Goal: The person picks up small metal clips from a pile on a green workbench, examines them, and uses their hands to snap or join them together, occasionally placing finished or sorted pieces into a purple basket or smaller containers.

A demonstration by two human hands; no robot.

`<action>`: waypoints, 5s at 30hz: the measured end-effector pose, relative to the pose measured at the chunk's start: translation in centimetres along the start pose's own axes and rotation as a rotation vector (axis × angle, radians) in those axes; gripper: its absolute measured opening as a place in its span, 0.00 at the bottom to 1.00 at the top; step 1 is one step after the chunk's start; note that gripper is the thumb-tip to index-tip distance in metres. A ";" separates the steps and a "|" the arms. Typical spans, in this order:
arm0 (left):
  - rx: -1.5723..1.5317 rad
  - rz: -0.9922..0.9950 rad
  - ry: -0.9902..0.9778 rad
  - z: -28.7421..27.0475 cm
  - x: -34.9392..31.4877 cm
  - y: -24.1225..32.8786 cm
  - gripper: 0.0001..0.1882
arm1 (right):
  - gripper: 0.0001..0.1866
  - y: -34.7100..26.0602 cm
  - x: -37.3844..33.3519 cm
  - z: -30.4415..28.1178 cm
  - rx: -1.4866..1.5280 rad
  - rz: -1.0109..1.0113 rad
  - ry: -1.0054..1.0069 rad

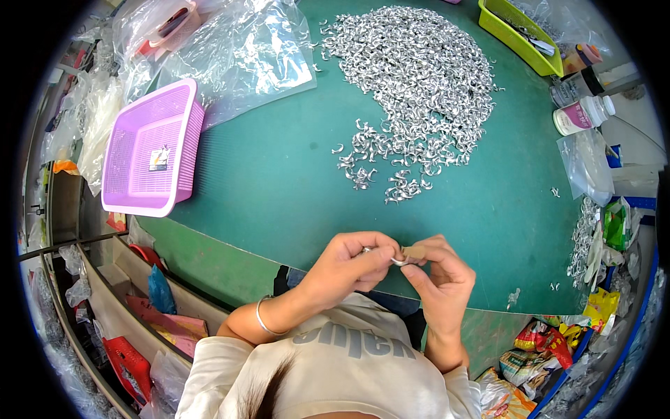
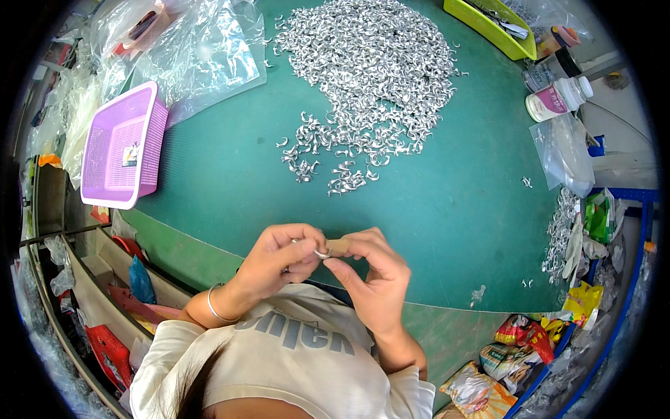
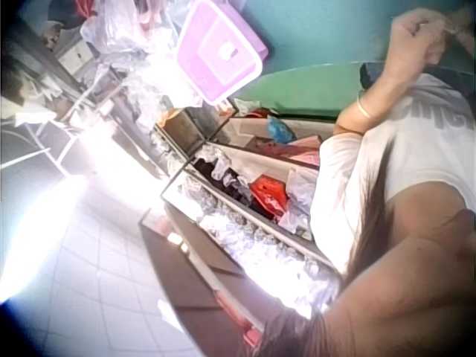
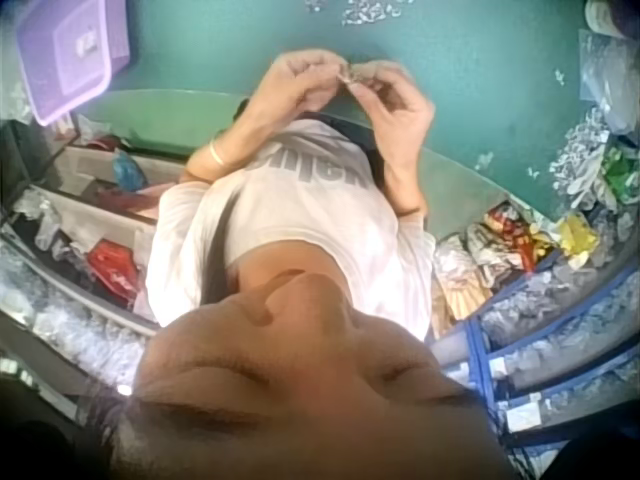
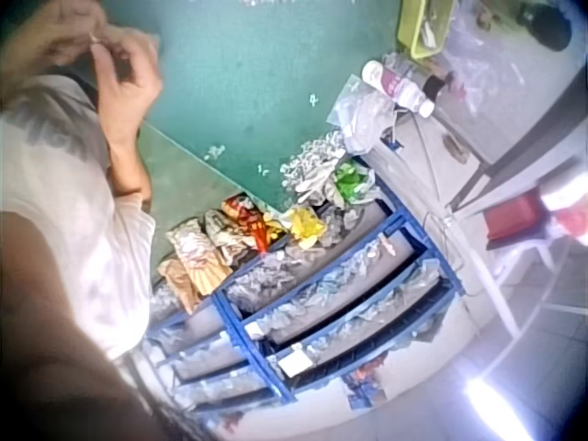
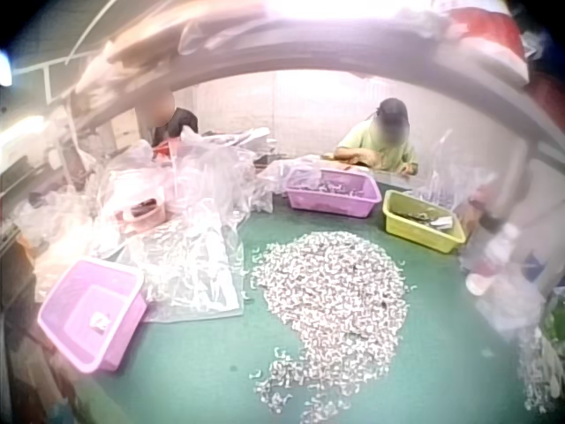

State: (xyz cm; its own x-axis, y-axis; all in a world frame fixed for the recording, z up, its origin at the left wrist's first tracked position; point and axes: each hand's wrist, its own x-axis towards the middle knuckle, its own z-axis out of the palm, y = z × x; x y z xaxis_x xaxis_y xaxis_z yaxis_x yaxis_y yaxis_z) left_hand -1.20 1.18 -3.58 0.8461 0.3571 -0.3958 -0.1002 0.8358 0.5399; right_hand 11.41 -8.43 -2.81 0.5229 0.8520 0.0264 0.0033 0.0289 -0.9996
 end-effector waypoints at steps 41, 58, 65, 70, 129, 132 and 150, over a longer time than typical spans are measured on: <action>0.059 0.085 0.031 0.0 0.0 0.1 0.07 | 0.12 -0.4 0.0 0.6 0.152 0.069 0.034; 0.368 0.663 0.552 -2.9 -1.6 4.6 0.08 | 0.15 1.4 1.4 -0.6 -0.137 0.018 0.097; 0.688 1.194 1.265 -10.0 -6.6 13.7 0.13 | 0.22 1.6 5.6 -1.5 -0.911 -0.259 -0.049; 0.655 1.135 1.233 -6.8 -4.2 10.5 0.11 | 0.19 3.5 6.2 -0.5 -1.045 -0.299 -0.159; 0.371 0.258 0.151 1.1 -1.2 0.9 0.04 | 0.09 -1.2 0.5 0.3 -0.188 -0.156 -0.026; 0.361 0.176 0.144 0.9 -1.3 0.9 0.06 | 0.09 -1.2 0.5 0.4 -0.210 -0.201 -0.029; 1.055 1.147 1.396 -7.4 -3.5 9.7 0.10 | 0.06 3.9 7.8 1.7 -1.093 -0.306 -0.053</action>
State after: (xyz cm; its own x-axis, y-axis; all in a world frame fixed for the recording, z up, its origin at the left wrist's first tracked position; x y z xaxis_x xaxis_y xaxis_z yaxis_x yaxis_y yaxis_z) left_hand -8.98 11.13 -2.50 -0.2832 0.8452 0.4533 0.5235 -0.2598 0.8115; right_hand 14.07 -0.81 -6.53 0.3362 0.9092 0.2456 0.8802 -0.2106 -0.4253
